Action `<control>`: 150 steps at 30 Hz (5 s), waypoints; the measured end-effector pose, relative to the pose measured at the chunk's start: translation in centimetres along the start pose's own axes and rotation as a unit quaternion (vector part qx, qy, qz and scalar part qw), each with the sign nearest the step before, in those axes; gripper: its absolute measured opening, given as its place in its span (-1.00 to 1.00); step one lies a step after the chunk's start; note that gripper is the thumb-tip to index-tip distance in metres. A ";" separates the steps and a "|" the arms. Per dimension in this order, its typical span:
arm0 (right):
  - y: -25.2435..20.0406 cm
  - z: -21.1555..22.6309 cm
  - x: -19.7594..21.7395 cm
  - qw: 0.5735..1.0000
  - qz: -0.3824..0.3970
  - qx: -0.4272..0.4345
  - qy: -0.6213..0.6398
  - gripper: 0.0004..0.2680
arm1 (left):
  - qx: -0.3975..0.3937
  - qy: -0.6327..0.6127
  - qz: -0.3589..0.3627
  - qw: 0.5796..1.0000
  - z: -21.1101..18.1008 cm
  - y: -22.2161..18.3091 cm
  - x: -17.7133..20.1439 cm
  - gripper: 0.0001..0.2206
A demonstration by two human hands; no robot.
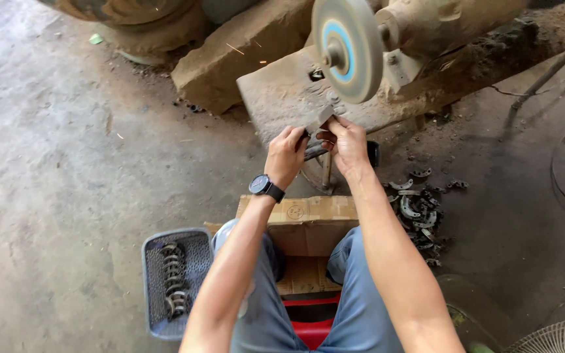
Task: Grinding motorcycle brake shoes on a bench grinder.
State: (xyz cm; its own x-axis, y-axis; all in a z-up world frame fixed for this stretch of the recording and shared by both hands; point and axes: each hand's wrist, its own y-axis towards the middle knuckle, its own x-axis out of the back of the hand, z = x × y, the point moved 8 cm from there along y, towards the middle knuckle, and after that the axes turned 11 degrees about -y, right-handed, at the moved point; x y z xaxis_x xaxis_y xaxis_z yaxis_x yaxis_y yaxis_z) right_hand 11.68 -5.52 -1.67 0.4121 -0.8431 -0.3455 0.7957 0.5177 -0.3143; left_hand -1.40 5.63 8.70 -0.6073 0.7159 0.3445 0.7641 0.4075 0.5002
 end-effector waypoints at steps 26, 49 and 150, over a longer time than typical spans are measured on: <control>-19.9 1.0 -13.9 0.949 0.264 0.025 -0.171 -0.82 | 0.176 -0.182 -0.135 0.958 -11.7 -17.9 12.8 -0.82; -10.6 1.4 -0.9 0.993 0.106 -0.012 0.054 -0.86 | 0.135 -0.234 0.010 0.963 -4.2 -6.0 2.2 -0.82; 1.7 5.3 7.4 0.987 -0.078 0.089 0.105 -0.85 | 0.276 -0.421 -0.048 0.863 6.7 2.7 -12.9 -0.78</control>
State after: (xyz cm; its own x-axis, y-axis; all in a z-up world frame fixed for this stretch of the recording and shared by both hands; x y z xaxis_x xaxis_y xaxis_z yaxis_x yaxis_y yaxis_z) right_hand 18.44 -11.58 -0.10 0.1916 -0.8523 -0.4866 0.9156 0.3338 -0.2241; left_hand 9.97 1.31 0.34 -0.4783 0.7272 -0.4923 0.8469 0.5303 -0.0395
